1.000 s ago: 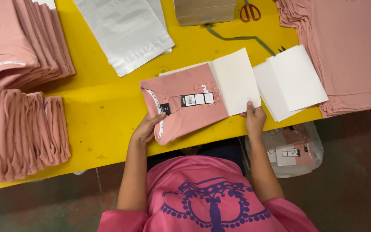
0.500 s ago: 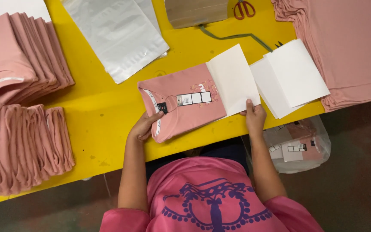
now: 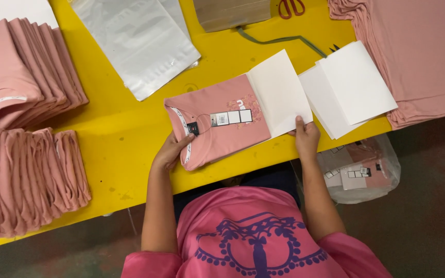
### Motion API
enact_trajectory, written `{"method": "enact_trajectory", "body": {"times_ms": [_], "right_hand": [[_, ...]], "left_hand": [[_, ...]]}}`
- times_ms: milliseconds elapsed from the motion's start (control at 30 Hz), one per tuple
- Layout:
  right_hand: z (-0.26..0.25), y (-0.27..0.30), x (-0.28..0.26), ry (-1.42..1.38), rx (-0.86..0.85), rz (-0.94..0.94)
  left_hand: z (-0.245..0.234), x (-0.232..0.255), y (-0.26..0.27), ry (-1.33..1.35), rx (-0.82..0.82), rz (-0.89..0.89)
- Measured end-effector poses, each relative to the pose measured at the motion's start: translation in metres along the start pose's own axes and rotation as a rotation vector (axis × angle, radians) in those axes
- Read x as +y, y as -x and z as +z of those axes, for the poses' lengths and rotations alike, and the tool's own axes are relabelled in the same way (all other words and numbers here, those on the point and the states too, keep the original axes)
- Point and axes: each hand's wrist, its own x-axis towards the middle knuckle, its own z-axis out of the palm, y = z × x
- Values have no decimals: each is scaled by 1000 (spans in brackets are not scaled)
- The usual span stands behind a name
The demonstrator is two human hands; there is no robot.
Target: Folding t-shirts around cardboard inserts and placing them into clear plastic bags for retail packaging.
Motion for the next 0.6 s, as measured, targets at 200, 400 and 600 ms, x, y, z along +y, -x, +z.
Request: {"method": "enact_trajectory", "body": {"times_ms": [200, 400, 600], "right_hand": [[1, 1, -1, -11, 11, 13], [2, -3, 9, 0, 21, -19], [1, -1, 4, -4, 17, 5]], "left_hand": [[-15, -8, 2, -152, 101, 84], [-11, -1, 11, -246, 170, 72], [-12, -5, 9, -245, 170, 84]]}}
